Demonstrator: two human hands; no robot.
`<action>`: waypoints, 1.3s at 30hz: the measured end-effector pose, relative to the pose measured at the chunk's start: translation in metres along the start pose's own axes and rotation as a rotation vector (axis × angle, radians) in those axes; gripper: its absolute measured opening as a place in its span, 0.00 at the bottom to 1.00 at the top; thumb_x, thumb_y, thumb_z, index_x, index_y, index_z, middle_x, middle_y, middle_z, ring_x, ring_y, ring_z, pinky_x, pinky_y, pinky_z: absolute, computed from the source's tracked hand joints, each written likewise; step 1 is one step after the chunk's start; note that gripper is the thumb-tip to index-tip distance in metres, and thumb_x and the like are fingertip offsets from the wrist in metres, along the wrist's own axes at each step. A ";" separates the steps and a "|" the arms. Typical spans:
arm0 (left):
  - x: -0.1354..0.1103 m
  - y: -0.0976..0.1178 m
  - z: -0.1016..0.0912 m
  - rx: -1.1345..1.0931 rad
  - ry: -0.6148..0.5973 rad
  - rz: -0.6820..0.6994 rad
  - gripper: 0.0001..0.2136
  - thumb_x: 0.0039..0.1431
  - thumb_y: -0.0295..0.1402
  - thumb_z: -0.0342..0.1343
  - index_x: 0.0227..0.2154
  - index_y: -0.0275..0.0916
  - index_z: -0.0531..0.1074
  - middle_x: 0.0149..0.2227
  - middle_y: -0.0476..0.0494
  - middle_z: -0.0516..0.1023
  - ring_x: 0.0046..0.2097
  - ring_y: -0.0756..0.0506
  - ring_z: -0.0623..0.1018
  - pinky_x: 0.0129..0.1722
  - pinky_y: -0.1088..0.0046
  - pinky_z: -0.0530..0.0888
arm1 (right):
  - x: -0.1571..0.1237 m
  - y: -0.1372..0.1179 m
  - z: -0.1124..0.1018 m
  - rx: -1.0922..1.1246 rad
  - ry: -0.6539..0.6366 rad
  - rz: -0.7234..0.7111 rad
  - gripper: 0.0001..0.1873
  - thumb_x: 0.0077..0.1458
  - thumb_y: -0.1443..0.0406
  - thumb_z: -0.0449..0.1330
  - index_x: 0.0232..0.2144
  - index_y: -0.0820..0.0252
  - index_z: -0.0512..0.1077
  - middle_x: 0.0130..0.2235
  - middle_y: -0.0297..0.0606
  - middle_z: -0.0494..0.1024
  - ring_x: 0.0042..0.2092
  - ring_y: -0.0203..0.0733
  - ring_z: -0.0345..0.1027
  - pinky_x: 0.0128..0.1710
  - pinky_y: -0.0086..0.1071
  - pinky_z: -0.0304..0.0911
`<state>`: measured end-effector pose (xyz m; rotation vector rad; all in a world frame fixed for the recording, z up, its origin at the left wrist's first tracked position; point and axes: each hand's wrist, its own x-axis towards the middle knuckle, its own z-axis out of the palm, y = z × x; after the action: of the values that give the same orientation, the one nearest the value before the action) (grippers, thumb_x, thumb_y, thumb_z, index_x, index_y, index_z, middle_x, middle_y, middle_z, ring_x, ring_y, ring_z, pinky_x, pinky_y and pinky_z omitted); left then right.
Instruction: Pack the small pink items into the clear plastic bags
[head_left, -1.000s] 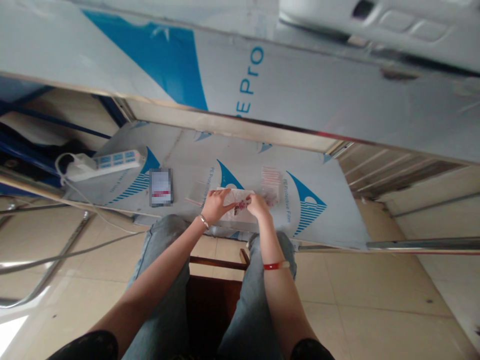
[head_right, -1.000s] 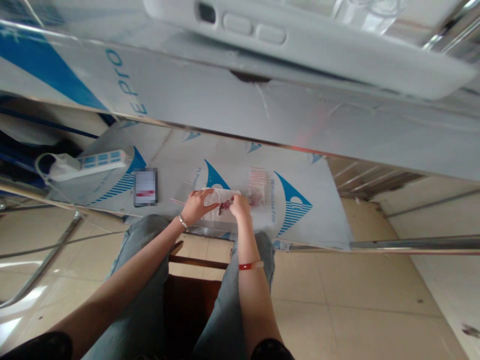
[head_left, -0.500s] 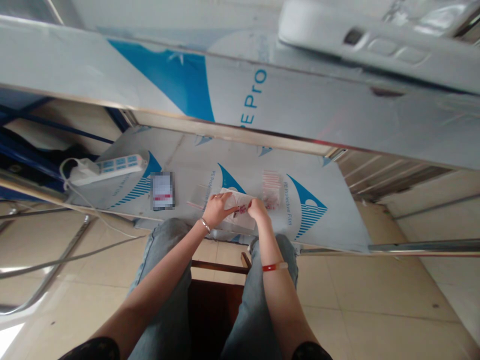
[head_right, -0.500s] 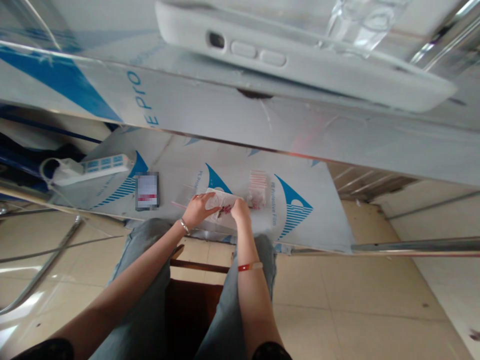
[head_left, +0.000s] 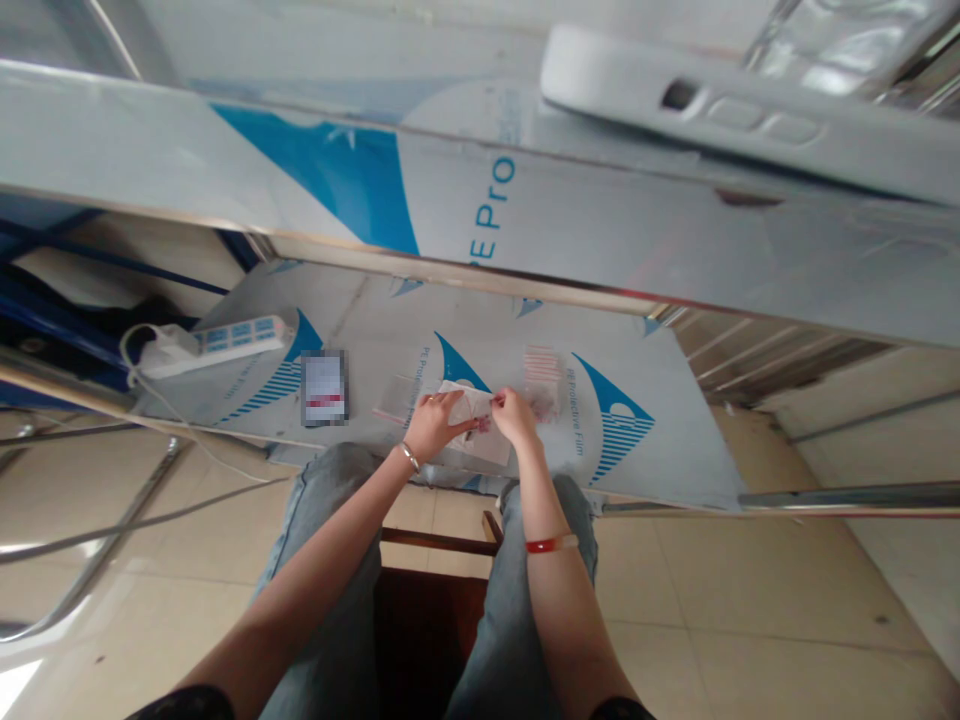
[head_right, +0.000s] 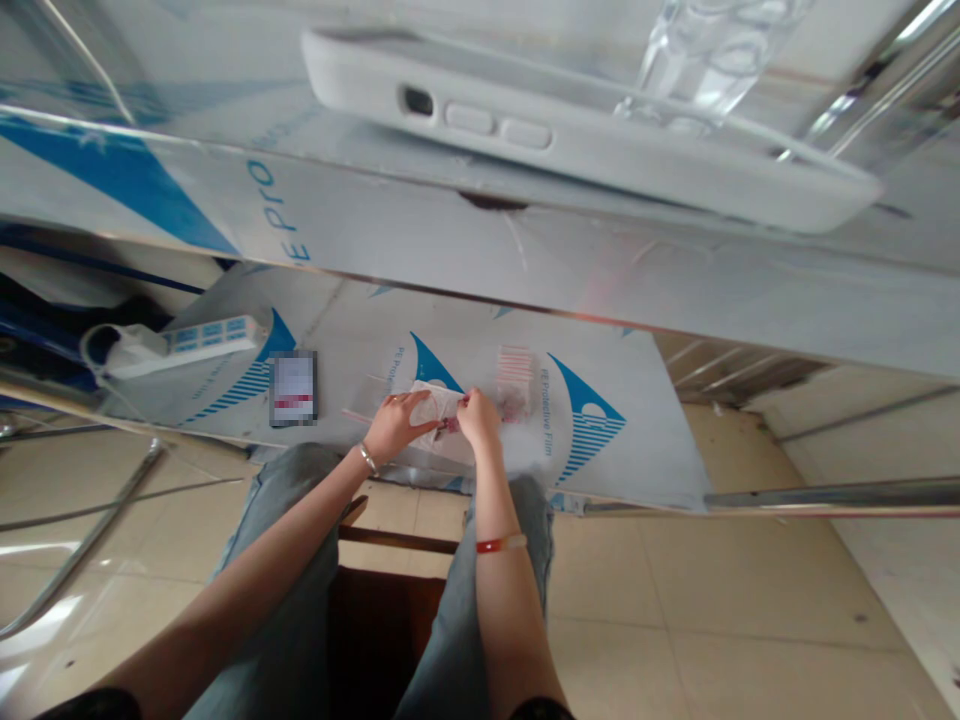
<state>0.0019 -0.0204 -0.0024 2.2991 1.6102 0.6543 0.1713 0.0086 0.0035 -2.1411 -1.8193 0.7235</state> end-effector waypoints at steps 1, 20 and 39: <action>0.000 0.000 0.000 -0.004 0.000 0.001 0.25 0.52 0.44 0.62 0.50 0.36 0.68 0.46 0.36 0.77 0.48 0.39 0.76 0.49 0.62 0.69 | 0.001 -0.001 -0.001 0.081 0.053 -0.054 0.12 0.58 0.65 0.53 0.40 0.62 0.73 0.40 0.44 0.79 0.43 0.44 0.72 0.41 0.30 0.63; 0.001 0.000 0.006 -0.038 0.082 0.015 0.24 0.53 0.43 0.61 0.51 0.37 0.68 0.45 0.37 0.78 0.47 0.39 0.77 0.49 0.62 0.69 | -0.009 -0.010 -0.005 0.620 -0.019 -0.367 0.13 0.50 0.55 0.57 0.30 0.59 0.70 0.20 0.29 0.68 0.23 0.34 0.60 0.23 0.26 0.53; 0.004 -0.002 0.005 -0.181 0.098 -0.080 0.20 0.54 0.40 0.61 0.47 0.38 0.70 0.45 0.39 0.79 0.45 0.41 0.79 0.47 0.65 0.73 | 0.001 0.002 -0.008 0.558 0.107 -0.343 0.14 0.51 0.59 0.56 0.36 0.62 0.74 0.26 0.34 0.73 0.28 0.37 0.67 0.30 0.28 0.61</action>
<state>0.0041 -0.0158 -0.0064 2.0923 1.6041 0.8671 0.1774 0.0101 0.0087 -1.4452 -1.6222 0.8800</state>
